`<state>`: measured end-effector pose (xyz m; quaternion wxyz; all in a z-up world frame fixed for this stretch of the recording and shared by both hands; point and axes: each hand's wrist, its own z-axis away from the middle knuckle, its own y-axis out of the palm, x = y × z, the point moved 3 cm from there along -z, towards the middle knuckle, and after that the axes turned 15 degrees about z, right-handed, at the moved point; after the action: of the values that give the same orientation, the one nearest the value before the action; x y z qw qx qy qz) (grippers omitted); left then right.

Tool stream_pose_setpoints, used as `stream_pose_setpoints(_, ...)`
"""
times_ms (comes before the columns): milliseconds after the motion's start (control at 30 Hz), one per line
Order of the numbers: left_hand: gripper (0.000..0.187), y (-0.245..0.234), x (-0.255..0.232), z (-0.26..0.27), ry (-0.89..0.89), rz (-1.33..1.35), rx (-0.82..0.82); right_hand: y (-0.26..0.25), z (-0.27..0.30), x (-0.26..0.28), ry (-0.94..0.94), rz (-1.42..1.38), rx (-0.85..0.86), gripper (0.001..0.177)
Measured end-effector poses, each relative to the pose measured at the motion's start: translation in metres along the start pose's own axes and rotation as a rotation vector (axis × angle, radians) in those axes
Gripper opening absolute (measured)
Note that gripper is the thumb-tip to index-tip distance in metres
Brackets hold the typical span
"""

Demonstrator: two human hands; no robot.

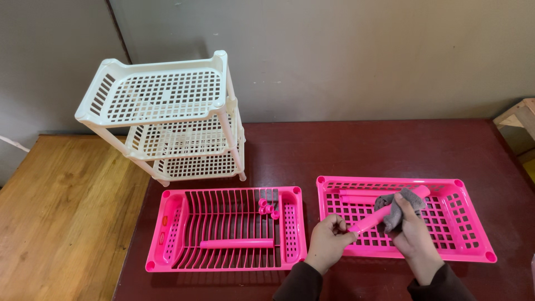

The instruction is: The person wipes pink plastic shelf legs with a gray cloth, then inserts the legs into the corners of a pink plastic shelf tray. The person repeats this for multiple legs, partially assembling the shelf base.

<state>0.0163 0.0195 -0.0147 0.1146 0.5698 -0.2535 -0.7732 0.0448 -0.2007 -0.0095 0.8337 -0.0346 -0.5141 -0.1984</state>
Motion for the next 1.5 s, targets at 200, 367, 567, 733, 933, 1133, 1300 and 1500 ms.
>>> stream_pose_setpoints(200, 0.028, 0.009, 0.0, -0.001, 0.053, -0.06, 0.03, 0.018, 0.012, -0.049, -0.025, -0.015, 0.298, 0.024)
stream_pose_setpoints(367, 0.035, 0.002, -0.016, 0.001, 0.087, -0.157, 0.043, -0.017, -0.019, -0.021, -0.038, 0.025, 0.059, 0.027)
stream_pose_setpoints(567, 0.038, 0.0, -0.02, 0.002, 0.011, -0.216, 0.038, -0.054, -0.045, 0.003, -0.052, -0.074, -0.121, 0.029)
stream_pose_setpoints(733, 0.025, 0.0, -0.016, -0.005, -0.026, -0.071, 0.002, -0.08, -0.063, -0.006, -0.127, 0.041, -0.075, 0.032)
stream_pose_setpoints(933, 0.021, -0.005, -0.006, -0.022, -0.121, 0.095, -0.076, -0.136, -0.088, -0.017, -0.139, 0.392, -0.065, 0.036)
stream_pose_setpoints(1133, 0.021, 0.0, 0.019, -0.044, -0.047, 0.089, -0.108, -0.171, -0.097, -0.027, -0.104, 0.786, -0.124, 0.036)
stream_pose_setpoints(1300, 0.023, 0.001, 0.04, -0.069, 0.063, -0.129, -0.22, -0.172, -0.098, -0.034, -0.278, 0.928, -0.171, 0.041)
stream_pose_setpoints(1500, 0.031, -0.001, 0.065, -0.087, 0.223, -0.55, -0.334, -0.163, -0.105, -0.055, -0.321, 1.246, -0.338, 0.049)
